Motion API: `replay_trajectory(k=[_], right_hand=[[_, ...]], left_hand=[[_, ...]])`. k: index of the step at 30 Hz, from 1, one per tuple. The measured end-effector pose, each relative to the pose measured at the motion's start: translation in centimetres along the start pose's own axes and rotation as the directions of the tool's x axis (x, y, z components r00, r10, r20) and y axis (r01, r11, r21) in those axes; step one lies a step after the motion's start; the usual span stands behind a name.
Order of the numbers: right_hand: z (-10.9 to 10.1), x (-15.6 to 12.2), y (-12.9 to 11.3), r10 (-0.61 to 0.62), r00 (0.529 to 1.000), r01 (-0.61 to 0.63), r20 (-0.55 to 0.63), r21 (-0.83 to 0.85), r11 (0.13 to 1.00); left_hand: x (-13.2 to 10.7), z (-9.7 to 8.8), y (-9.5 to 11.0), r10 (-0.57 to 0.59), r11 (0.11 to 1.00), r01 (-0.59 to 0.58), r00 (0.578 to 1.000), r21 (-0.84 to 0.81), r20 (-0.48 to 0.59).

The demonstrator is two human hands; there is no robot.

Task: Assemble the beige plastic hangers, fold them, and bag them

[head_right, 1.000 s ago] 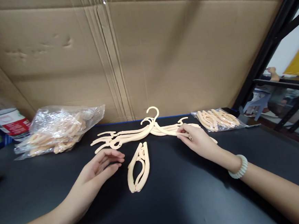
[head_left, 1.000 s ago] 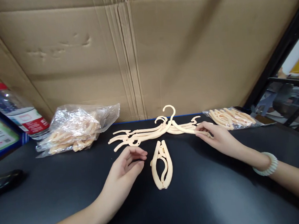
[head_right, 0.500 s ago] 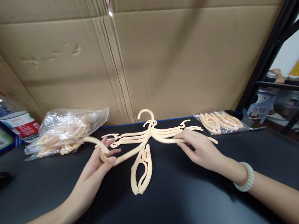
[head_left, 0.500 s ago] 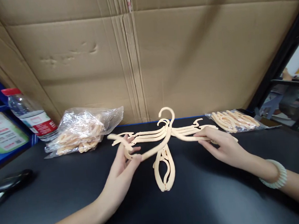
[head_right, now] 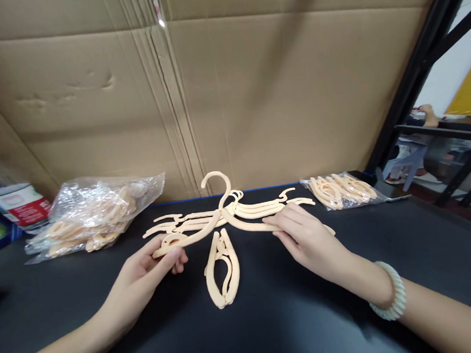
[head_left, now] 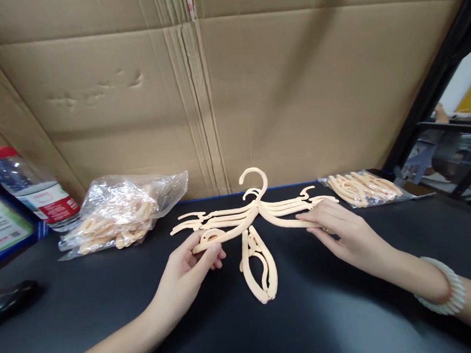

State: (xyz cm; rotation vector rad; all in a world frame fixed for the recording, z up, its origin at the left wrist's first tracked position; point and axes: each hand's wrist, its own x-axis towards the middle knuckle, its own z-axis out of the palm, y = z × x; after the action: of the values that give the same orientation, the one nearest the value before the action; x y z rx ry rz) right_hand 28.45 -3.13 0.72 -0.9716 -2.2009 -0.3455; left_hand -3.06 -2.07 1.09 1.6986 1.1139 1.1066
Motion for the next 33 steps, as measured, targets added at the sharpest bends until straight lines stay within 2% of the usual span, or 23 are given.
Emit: replay_trajectory(k=[3,6,9,11,13,17,19,21,24,26,29,33], right_hand=[[-0.4,-0.1,0.1,0.008,0.999,-0.016,-0.035,-0.242,0.97],[-0.8,-0.3,0.1,0.004,0.994,-0.049,-0.106,-0.425,0.904],[-1.1,-0.3,-0.4,-0.031,0.992,-0.04,-0.12,-0.543,0.839],[-1.2,-0.1,-0.9,-0.048,0.994,-0.017,-0.102,-0.557,0.83],[-1.1,0.1,-1.3,-0.047,0.993,-0.013,-0.112,-0.484,0.875],[-0.6,0.1,-1.8,0.039,0.982,-0.062,-0.186,-0.119,0.991],[-0.4,0.0,-1.7,0.131,0.978,-0.123,-0.162,0.058,0.991],[-0.2,-0.1,-1.3,0.226,0.97,-0.204,-0.086,0.211,0.956],[-0.1,-0.1,-0.5,0.32,0.947,-0.299,0.015,0.397,0.868],[-0.2,0.0,-0.1,0.387,0.92,-0.365,0.067,0.511,0.778],[-0.2,0.1,0.0,0.495,0.849,-0.471,0.185,0.691,0.549],[0.1,0.3,-0.4,0.566,0.761,-0.505,0.316,0.836,0.213]], left_hand=[[0.0,0.2,-0.1,-0.076,0.992,0.073,0.997,-0.103,-0.032],[-0.1,0.2,-0.1,-0.101,0.983,0.095,0.995,-0.157,-0.029],[-0.1,0.1,-0.1,-0.102,0.982,0.098,0.995,-0.164,-0.019],[-0.1,0.1,-0.1,-0.102,0.981,0.098,0.995,-0.165,-0.014],[-0.1,0.1,-0.2,-0.096,0.982,0.093,0.995,-0.162,-0.01],[-0.1,0.2,-0.1,-0.079,0.987,0.08,0.997,-0.138,0.013],[-0.1,0.2,0.0,-0.072,0.989,0.075,0.997,-0.127,0.025],[-0.2,0.2,0.2,-0.065,0.991,0.068,0.997,-0.119,0.032],[-0.1,0.2,0.3,-0.084,0.987,0.083,0.996,-0.14,-0.002],[-0.1,0.2,0.2,-0.119,0.975,0.107,0.992,-0.197,-0.05],[-0.1,0.3,0.2,-0.153,0.943,0.116,0.984,-0.313,-0.094],[-0.4,0.6,0.4,-0.138,0.901,0.094,0.988,-0.423,-0.074]])
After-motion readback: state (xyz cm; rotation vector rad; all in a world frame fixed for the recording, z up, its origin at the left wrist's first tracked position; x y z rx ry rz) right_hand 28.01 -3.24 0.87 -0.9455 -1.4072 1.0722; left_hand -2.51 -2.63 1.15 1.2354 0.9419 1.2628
